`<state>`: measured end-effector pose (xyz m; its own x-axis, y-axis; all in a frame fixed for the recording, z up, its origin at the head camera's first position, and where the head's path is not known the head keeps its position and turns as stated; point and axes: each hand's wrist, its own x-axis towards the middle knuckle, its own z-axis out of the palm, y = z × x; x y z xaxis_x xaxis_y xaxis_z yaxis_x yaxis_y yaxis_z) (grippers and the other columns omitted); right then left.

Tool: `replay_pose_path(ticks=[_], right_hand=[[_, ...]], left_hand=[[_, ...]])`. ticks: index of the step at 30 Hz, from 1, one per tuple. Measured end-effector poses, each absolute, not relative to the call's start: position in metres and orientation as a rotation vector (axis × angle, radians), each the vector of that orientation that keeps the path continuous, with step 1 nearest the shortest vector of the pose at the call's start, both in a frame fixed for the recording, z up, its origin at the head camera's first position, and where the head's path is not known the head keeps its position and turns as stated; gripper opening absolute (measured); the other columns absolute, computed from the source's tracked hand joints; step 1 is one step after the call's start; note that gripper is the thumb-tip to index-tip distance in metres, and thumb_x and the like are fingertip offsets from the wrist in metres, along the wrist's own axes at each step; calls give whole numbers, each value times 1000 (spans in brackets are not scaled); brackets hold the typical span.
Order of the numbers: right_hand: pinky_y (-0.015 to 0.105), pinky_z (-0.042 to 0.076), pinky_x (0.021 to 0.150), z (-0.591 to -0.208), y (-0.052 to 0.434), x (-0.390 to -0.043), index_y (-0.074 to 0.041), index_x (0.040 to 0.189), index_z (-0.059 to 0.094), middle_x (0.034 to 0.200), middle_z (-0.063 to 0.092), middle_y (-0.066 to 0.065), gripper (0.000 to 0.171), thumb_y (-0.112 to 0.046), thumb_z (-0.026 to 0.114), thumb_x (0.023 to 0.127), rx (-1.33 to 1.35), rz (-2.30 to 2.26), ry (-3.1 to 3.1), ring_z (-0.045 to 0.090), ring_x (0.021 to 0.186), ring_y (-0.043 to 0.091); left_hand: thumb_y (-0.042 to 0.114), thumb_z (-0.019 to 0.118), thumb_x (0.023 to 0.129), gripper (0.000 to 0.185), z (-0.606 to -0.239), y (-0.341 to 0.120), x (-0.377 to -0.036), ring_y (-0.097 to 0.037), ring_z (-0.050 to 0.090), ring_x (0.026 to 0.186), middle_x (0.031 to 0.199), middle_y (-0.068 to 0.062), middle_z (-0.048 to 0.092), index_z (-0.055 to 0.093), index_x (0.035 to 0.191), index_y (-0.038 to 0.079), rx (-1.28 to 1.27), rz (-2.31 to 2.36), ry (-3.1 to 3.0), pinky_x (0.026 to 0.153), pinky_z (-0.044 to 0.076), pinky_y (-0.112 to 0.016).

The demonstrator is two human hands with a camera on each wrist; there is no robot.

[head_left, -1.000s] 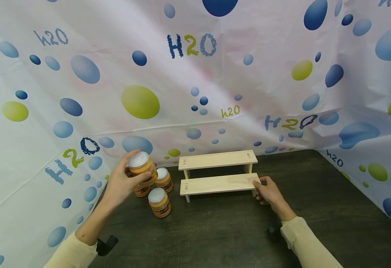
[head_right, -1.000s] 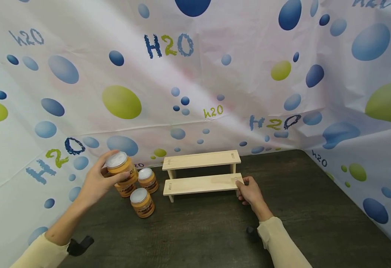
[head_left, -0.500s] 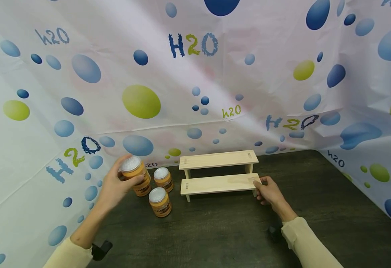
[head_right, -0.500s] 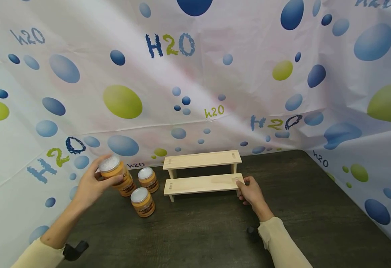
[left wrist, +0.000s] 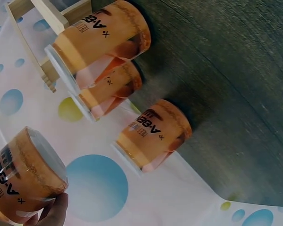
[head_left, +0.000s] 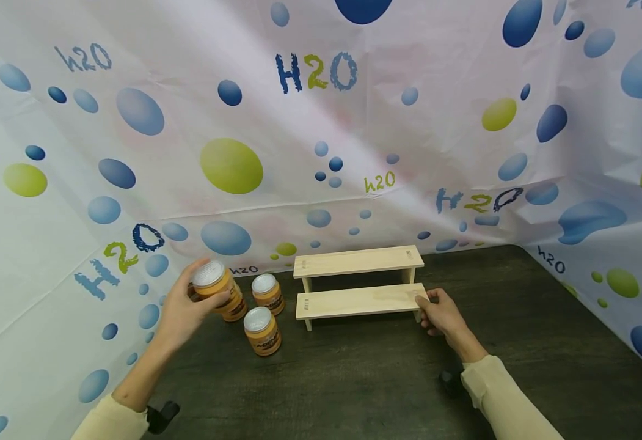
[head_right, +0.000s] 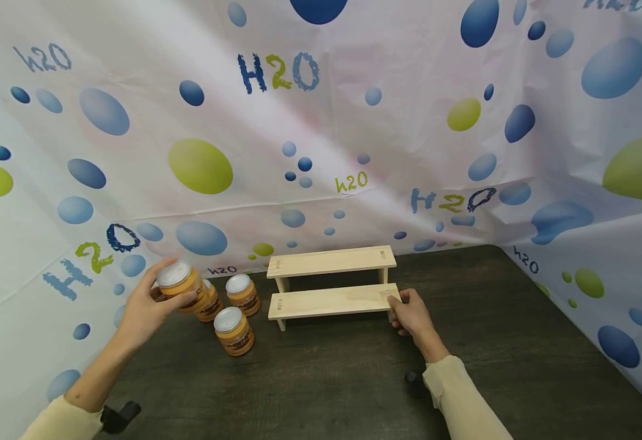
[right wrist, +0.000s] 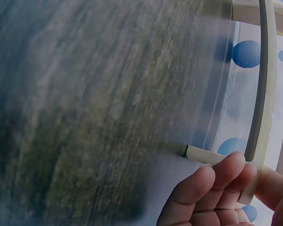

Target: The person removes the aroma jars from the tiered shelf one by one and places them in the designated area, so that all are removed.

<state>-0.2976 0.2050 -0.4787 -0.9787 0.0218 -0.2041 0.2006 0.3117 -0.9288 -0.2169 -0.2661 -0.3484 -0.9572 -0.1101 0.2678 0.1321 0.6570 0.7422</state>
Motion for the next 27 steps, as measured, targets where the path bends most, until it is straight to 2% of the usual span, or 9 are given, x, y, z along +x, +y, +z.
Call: replay_pose_path(ticks=[18,27], right_hand=[[33,51,55,-480,205,-298,2,132,36,70,58,0,43,-30,49,106,202,-1739,2418,57,59,12],[32,51,54,-480,205,-298,2,131,37,69,57,-1,42,-30,49,106,206,-1736,2419,58,59,12]], left_hand=[[25,76,91,79,-359,-274,-215,-45,57,120,141,-26,49,33,156,13,5,-1192,-2572,75,48,-17],[31,75,91,81,-368,-278,-214,-44,57,121,142,-24,48,31,157,14,34,-1171,-2593,80,51,-27]])
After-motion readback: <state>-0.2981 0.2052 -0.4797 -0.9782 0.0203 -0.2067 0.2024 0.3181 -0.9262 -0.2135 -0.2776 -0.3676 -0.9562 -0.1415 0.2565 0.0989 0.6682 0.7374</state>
